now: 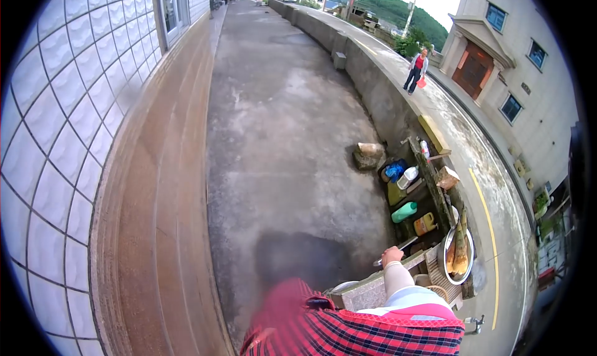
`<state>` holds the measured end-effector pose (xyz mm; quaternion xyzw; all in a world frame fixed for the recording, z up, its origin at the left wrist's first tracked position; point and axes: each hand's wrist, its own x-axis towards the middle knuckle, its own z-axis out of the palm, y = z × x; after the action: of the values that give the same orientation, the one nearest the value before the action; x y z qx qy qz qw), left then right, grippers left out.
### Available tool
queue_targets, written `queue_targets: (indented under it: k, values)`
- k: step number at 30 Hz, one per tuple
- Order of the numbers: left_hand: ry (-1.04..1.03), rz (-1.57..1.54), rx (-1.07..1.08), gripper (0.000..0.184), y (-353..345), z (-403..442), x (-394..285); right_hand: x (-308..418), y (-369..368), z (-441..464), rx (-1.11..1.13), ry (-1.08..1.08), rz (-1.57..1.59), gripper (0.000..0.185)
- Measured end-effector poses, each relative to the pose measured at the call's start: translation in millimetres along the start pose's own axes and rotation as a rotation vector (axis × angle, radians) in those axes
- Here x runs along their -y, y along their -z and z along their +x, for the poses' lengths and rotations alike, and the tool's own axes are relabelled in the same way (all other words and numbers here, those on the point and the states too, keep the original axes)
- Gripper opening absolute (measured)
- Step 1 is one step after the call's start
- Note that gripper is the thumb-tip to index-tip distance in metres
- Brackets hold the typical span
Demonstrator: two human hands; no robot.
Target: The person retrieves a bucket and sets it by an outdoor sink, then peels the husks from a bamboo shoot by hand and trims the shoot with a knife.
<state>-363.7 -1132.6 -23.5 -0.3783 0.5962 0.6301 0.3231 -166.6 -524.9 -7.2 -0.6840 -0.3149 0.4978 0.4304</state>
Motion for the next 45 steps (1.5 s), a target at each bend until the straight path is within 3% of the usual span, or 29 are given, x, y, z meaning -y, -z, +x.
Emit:
queue_targets:
  k: [7, 10, 13, 15, 19, 22, 23, 25, 30, 35, 37, 38, 39, 40, 41, 42, 45]
  values:
    - [0.019, 0.088, 0.056, 0.023, -83, 39, -67, 31, -14, 136, -0.251, -0.068, 0.164, 0.02]
    - [0.03, 0.172, 0.07, 0.021, -144, 55, -93, 24, -8, 182, -0.238, -0.08, 0.225, 0.026]
    - [0.026, 0.235, 0.07, 0.019, -206, 65, -124, 42, 0, 186, -0.192, -0.046, 0.425, 0.014]
    - [0.031, 0.271, 0.06, 0.018, -239, 75, -136, 62, 16, 177, -0.172, -0.007, 0.55, 0.016]
    - [0.047, 0.335, 0.052, 0.016, -301, 86, -160, 96, 23, 172, -0.418, -0.049, 0.166, 0.017]
    - [0.037, 0.374, 0.036, 0.015, -321, 94, -175, 62, 50, 177, -0.298, 0.054, 0.03, 0.014]
    - [0.033, 0.383, 0.028, 0.015, -326, 97, -182, 65, 52, 159, -0.232, 0.035, 0.025, 0.023]
    - [0.023, 0.403, 0.018, 0.014, -338, 102, -198, 44, 61, 142, -0.163, 0.075, -0.087, 0.007]
    - [0.022, 0.482, 0.019, 0.012, -393, 118, -226, -5, 81, 71, -0.087, -0.004, -0.137, 0.018]
    - [-0.013, 0.575, 0.06, 0.01, -452, 138, -273, -54, 86, -1, -0.256, -0.108, -0.228, 0.016]
    - [-0.066, 0.66, 0.104, 0.009, -499, 143, -304, -104, 89, -19, -0.425, 0.003, -0.404, 0.013]
    - [-0.12, 0.714, 0.145, 0.009, -526, 142, -320, -87, 78, -41, -0.445, -0.086, -0.432, 0.014]
    - [-0.177, 0.807, 0.218, 0.009, -555, 136, -332, -77, 69, -60, -0.474, 0.052, -0.518, 0.015]
    - [-0.256, 0.959, 0.368, 0.008, -577, 127, -342, -89, 65, -71, -0.568, 0.056, -0.526, 0.018]
    - [-0.357, 1.088, 0.513, 0.008, -598, 118, -351, -69, 56, -86, -0.559, -0.171, -0.413, 0.023]
    - [-0.352, 1.099, 0.505, 0.011, -625, 107, -351, -101, 54, -93, -0.654, -0.12, -0.471, 0.024]
    - [-0.388, 1.223, 0.554, 0.026, -698, 65, -355, -90, 31, -140, -0.733, -0.231, -0.209, 0.021]
